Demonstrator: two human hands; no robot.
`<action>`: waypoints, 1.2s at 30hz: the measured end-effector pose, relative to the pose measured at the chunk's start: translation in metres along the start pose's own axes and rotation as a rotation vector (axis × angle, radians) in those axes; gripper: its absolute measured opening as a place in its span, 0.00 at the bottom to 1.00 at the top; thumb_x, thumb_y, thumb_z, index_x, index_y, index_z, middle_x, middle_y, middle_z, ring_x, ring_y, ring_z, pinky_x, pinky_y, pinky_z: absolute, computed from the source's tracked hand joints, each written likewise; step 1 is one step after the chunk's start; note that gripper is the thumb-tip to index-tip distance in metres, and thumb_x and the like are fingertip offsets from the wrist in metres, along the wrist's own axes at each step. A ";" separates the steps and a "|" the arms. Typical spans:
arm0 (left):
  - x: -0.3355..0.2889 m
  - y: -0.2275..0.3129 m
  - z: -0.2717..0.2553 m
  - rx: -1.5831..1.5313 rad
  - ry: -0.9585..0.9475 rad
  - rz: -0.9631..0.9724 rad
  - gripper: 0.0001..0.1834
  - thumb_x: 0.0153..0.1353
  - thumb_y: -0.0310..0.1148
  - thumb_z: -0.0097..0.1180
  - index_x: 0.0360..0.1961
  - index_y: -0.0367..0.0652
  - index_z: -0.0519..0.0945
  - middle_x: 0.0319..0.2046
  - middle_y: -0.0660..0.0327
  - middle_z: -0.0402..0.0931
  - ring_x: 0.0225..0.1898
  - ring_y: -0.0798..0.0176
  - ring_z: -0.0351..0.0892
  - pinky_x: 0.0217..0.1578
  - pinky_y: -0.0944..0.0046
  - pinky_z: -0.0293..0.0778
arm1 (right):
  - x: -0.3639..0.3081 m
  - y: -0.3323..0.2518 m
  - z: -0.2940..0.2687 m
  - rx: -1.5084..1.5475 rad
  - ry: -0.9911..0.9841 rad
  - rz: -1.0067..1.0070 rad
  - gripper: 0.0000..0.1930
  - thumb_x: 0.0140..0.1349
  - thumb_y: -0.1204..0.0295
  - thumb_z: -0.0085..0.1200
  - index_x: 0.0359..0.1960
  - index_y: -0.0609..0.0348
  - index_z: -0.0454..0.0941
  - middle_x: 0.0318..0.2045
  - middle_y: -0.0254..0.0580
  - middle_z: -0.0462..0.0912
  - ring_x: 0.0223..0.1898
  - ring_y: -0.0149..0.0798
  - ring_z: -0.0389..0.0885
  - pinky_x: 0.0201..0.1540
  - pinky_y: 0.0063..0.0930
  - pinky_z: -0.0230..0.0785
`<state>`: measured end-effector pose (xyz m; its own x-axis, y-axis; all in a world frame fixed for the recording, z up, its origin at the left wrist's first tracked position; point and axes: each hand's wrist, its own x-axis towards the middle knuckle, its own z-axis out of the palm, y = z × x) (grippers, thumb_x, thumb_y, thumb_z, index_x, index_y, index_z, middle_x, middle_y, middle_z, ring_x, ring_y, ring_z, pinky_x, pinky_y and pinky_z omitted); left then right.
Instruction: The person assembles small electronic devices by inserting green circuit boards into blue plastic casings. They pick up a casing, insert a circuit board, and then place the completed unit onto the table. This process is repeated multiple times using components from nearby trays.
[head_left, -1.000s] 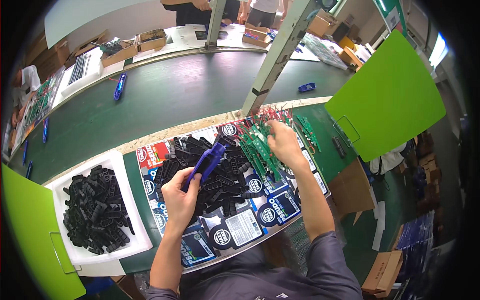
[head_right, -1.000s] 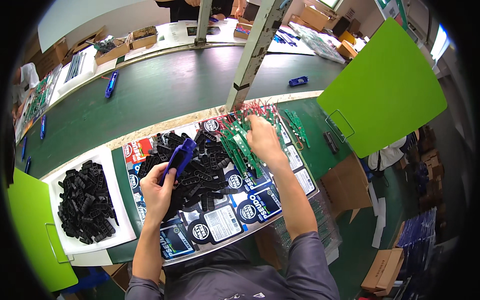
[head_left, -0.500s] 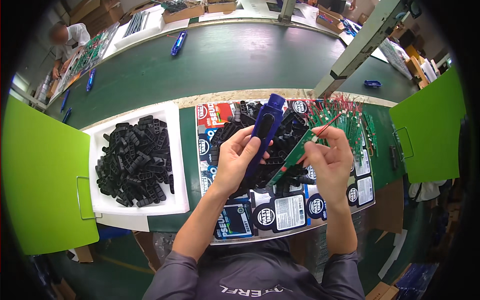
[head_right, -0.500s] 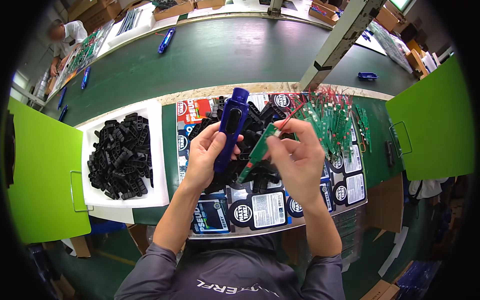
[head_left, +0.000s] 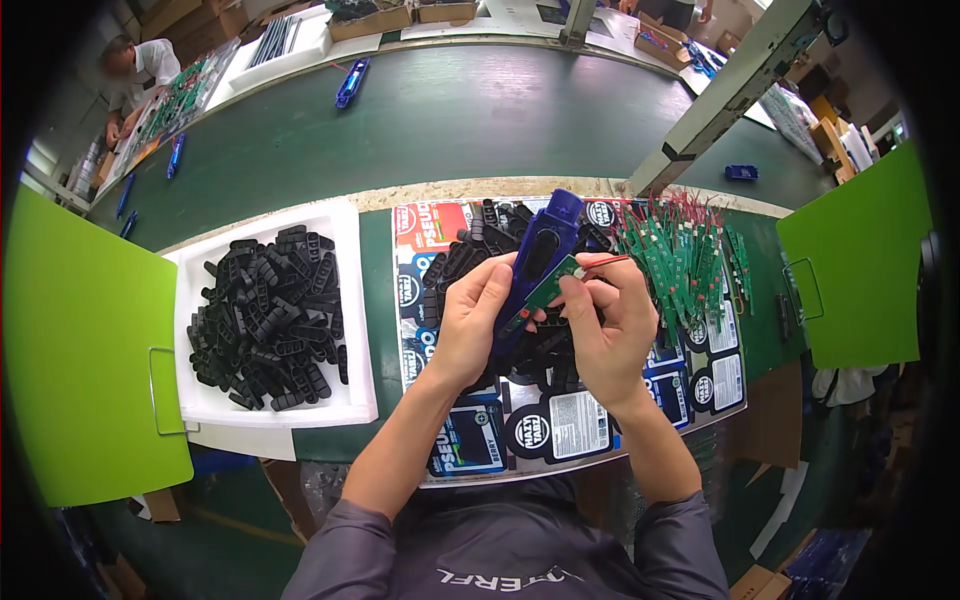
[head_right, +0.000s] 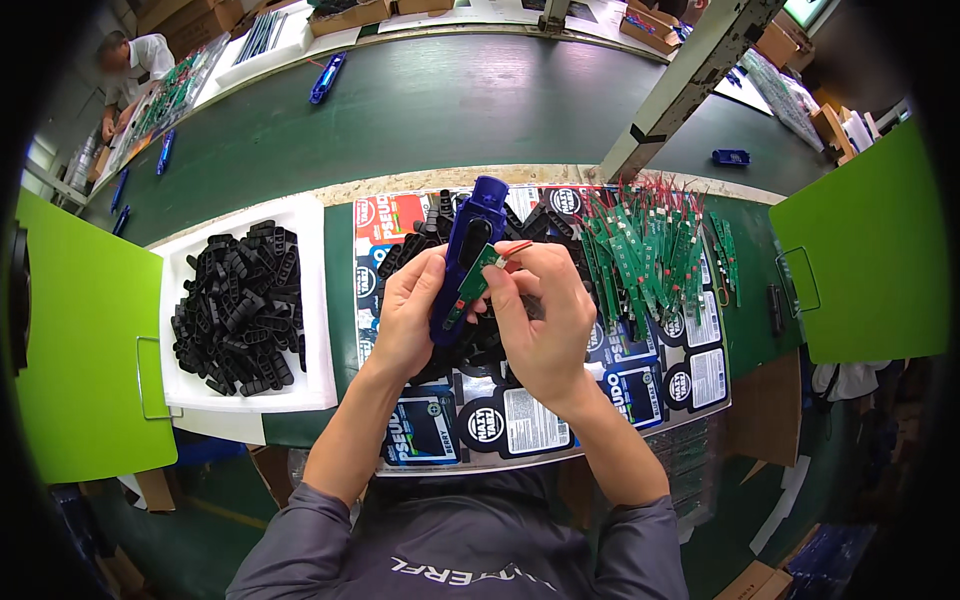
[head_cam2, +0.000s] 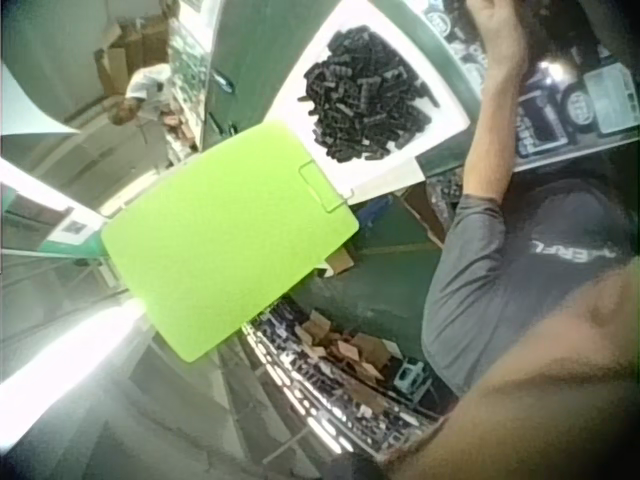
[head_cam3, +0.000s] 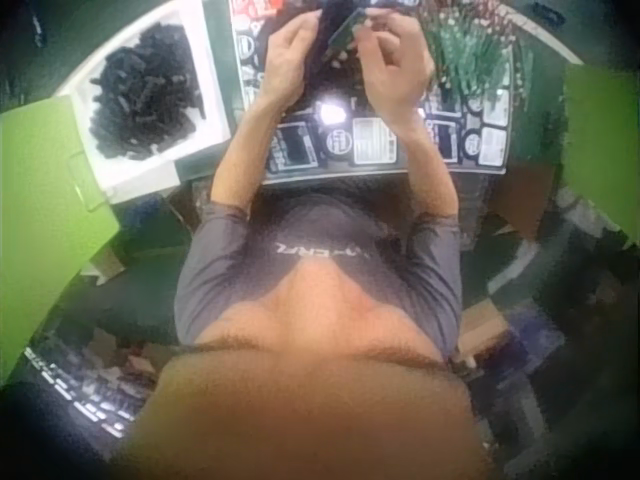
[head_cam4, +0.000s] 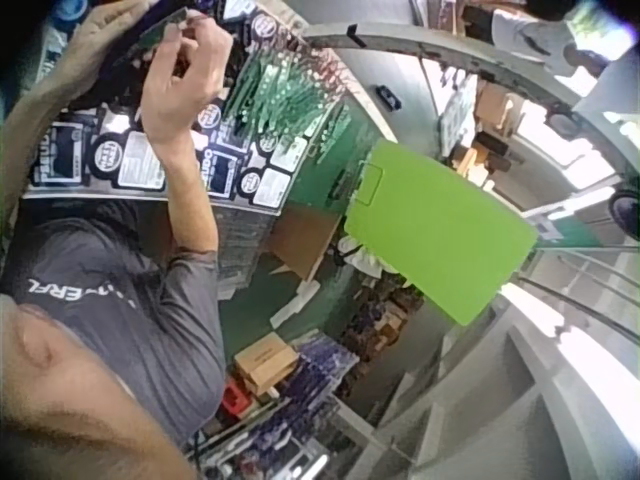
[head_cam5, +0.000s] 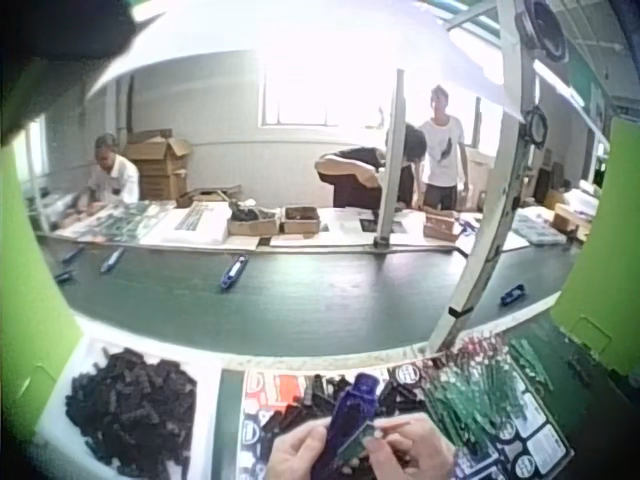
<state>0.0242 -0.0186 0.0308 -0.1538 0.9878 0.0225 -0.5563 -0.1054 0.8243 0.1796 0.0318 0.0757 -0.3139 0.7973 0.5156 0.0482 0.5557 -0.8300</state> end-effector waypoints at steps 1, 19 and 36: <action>0.000 0.000 0.000 -0.001 -0.001 0.001 0.25 0.83 0.45 0.46 0.66 0.34 0.77 0.40 0.60 0.86 0.36 0.71 0.85 0.37 0.69 0.83 | 0.000 0.000 0.001 0.002 -0.001 -0.008 0.11 0.70 0.82 0.62 0.52 0.68 0.79 0.45 0.46 0.82 0.35 0.32 0.85 0.35 0.26 0.84; 0.000 -0.001 -0.001 0.018 0.005 -0.014 0.25 0.83 0.45 0.47 0.64 0.35 0.79 0.41 0.59 0.86 0.36 0.70 0.85 0.37 0.69 0.83 | 0.010 -0.006 -0.001 0.017 -0.062 0.064 0.12 0.69 0.83 0.62 0.53 0.65 0.80 0.37 0.41 0.81 0.30 0.31 0.89 0.31 0.23 0.80; -0.002 -0.007 0.003 0.064 -0.017 -0.012 0.24 0.83 0.43 0.48 0.65 0.35 0.78 0.41 0.61 0.85 0.37 0.72 0.85 0.37 0.69 0.82 | 0.015 -0.001 0.007 -0.307 0.055 -0.063 0.16 0.62 0.81 0.67 0.52 0.59 0.82 0.43 0.39 0.71 0.34 0.30 0.72 0.33 0.26 0.75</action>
<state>0.0307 -0.0191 0.0264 -0.1331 0.9909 0.0213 -0.5046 -0.0862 0.8591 0.1678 0.0414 0.0823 -0.2737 0.7658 0.5820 0.3165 0.6431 -0.6973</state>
